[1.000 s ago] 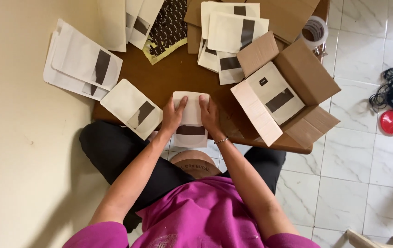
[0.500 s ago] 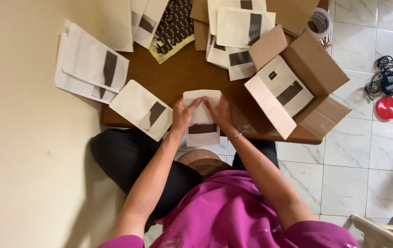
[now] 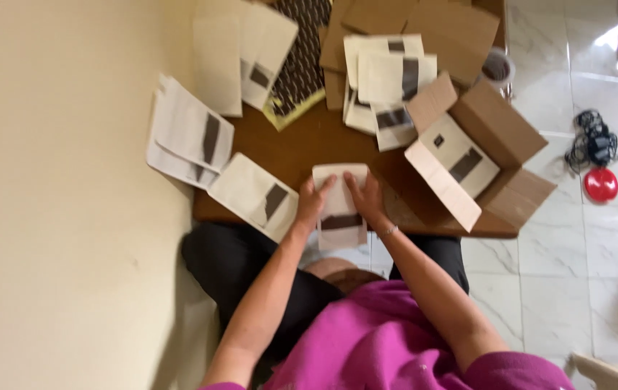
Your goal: The person sits on the floor and folds white envelopes with black rectangular windows. They pick up a small black sticker and apply it to the center of the folded envelope, pressing it down to secure it.
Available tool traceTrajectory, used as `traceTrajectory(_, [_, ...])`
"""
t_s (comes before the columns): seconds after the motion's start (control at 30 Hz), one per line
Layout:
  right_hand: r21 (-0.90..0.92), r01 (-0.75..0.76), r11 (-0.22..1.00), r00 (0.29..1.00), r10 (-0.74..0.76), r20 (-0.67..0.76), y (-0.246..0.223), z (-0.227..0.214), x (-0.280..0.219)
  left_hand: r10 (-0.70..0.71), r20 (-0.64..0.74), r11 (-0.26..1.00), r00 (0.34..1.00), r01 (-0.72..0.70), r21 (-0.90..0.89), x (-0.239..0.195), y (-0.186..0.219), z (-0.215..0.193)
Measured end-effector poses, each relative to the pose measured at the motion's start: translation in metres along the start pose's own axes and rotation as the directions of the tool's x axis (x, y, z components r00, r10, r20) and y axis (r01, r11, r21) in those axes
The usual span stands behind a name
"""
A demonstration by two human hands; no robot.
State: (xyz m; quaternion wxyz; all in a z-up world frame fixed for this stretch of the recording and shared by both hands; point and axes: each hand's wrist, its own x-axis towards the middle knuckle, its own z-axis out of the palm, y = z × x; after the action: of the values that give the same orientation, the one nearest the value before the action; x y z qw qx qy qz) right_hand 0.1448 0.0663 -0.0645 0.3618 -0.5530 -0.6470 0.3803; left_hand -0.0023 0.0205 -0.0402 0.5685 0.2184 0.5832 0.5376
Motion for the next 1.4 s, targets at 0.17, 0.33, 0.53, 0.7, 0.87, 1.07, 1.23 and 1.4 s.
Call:
traceTrajectory(0.17, [0.017,0.006,1.000,1.000,-0.006,0.026,-0.027,-0.007,-0.004,0.005,0.056,0.996,0.998,-0.010,0.092,-0.027,0.033,0.000])
traceTrajectory(0.33, [0.009,0.019,1.000,1.000,-0.019,0.017,-0.032,-0.007,-0.002,0.061,0.088,0.993,0.994,-0.069,0.091,-0.034,0.040,0.000])
traceTrajectory(0.53, [0.012,0.049,0.999,0.998,-0.049,0.027,-0.017,-0.002,-0.003,0.059,0.097,0.995,0.993,-0.067,0.074,-0.037,0.041,-0.002])
traceTrajectory(0.7, [0.025,0.039,0.999,0.999,-0.040,0.037,-0.023,-0.005,-0.004,-0.013,0.102,0.997,0.995,0.005,0.074,-0.021,0.027,-0.007])
traceTrajectory(0.87, [0.037,0.024,0.999,0.999,-0.026,0.039,-0.021,-0.007,-0.003,-0.018,0.086,0.994,0.996,0.008,0.111,-0.024,0.034,-0.005])
traceTrajectory(1.07, [0.077,0.053,0.996,0.998,-0.055,0.028,-0.006,-0.004,-0.001,-0.054,0.042,0.984,0.998,0.046,0.173,-0.038,0.055,0.005])
traceTrajectory(1.23, [0.115,0.056,0.992,0.996,-0.064,0.066,-0.020,-0.009,-0.001,-0.042,-0.019,0.978,0.999,0.045,0.203,-0.035,0.048,0.010])
traceTrajectory(1.4, [0.162,0.122,0.979,0.992,-0.127,0.025,0.006,-0.005,0.005,0.074,-0.078,0.960,0.994,-0.050,0.276,-0.019,0.024,0.011])
